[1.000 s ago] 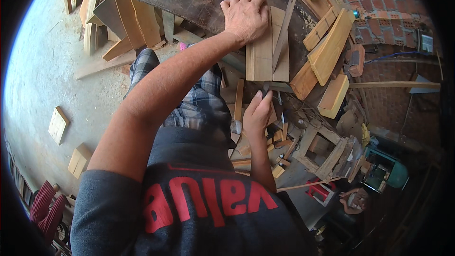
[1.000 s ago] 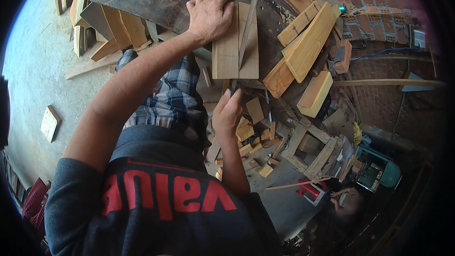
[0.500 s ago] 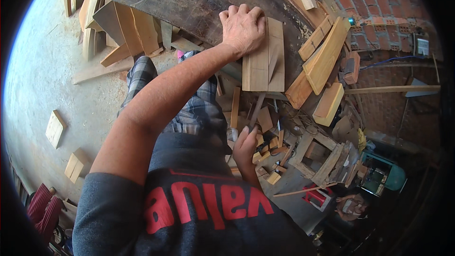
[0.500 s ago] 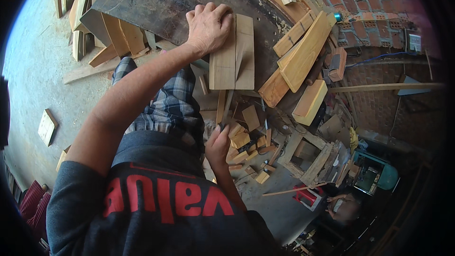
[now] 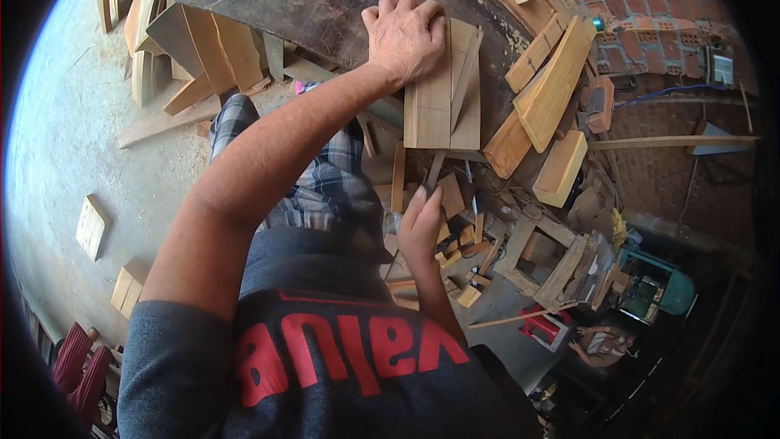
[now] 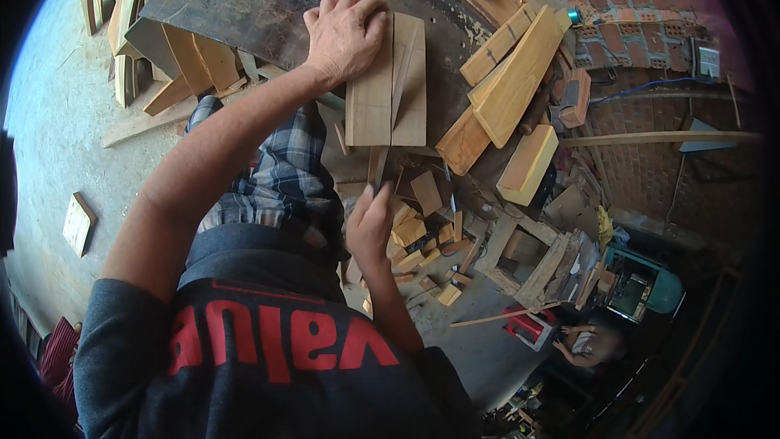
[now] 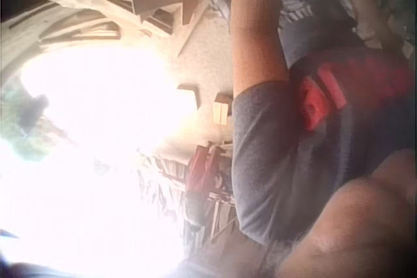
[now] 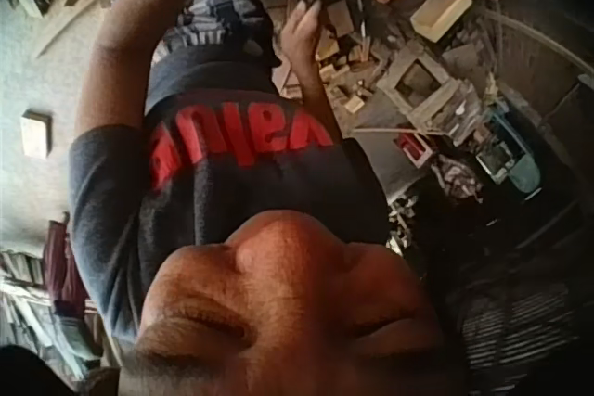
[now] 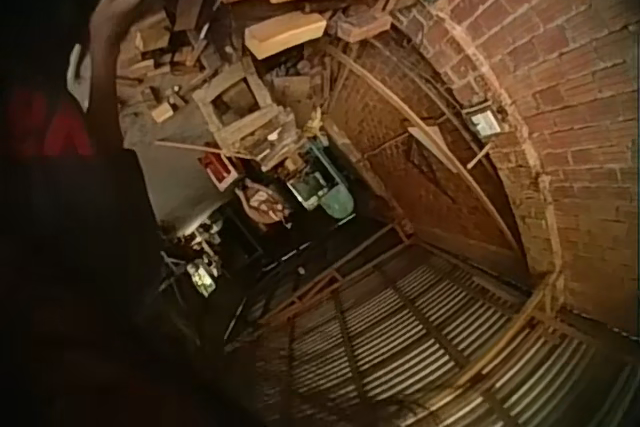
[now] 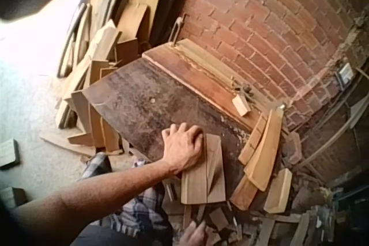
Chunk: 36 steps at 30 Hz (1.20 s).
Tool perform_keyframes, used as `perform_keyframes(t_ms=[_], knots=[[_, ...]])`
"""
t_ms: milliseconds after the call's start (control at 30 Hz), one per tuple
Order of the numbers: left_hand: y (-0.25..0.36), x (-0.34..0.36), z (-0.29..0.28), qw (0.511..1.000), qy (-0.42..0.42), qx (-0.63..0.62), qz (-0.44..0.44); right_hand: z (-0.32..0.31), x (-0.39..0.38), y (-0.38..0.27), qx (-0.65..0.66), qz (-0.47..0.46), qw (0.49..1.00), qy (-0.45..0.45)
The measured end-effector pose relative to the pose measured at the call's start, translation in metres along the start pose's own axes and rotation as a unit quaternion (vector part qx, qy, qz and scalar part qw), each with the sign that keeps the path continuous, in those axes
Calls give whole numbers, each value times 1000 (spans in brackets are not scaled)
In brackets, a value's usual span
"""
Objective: The recorder sands a wooden block with a sanding tool and then uses a hand saw to cut a line on a wooden board.
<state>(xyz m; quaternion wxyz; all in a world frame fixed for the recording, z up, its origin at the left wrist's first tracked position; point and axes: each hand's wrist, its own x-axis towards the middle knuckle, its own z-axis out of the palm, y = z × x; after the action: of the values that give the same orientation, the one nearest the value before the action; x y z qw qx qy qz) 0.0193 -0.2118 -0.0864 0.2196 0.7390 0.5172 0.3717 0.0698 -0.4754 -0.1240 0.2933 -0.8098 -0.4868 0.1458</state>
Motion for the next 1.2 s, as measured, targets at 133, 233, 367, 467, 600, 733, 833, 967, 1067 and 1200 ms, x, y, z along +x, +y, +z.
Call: perform_keyframes(t_ms=[133, 233, 367, 467, 600, 733, 833, 967, 1067, 1200], knots=[[0, 1, -1, 1000, 12, -9, -1, -1, 7, -11, -7, -31, 999, 37], [-1, 1, 0, 1000, -7, -9, -11, 1, -10, -2, 6, 17, 999, 26], [-2, 2, 2, 1000, -10, -6, -3, 2, -9, 2, 33, 16, 999, 8], [-2, 2, 3, 1000, 6, 1, -8, 5, 2, 1, 1, 14, 1000, 2], [-2, 2, 3, 1000, 17, 7, -9, 7, -3, 1, -13, 12, 999, 43], [-3, 2, 3, 1000, -7, 3, 2, 2, 1, -10, 40, 31, 999, 2], [-3, 2, 3, 1000, 7, 15, 0, 1, 18, -19, -12, -5, 1000, 29], [-1, 4, 1, 1000, -9, 12, -13, 8, 4, -3, 17, 18, 999, 31], [-2, 3, 2, 1000, -11, 10, -7, 11, -3, 3, 33, 75, 997, 0], [-3, 3, 3, 1000, -6, 16, 3, 12, 9, 1, 32, -9, 999, 43]])
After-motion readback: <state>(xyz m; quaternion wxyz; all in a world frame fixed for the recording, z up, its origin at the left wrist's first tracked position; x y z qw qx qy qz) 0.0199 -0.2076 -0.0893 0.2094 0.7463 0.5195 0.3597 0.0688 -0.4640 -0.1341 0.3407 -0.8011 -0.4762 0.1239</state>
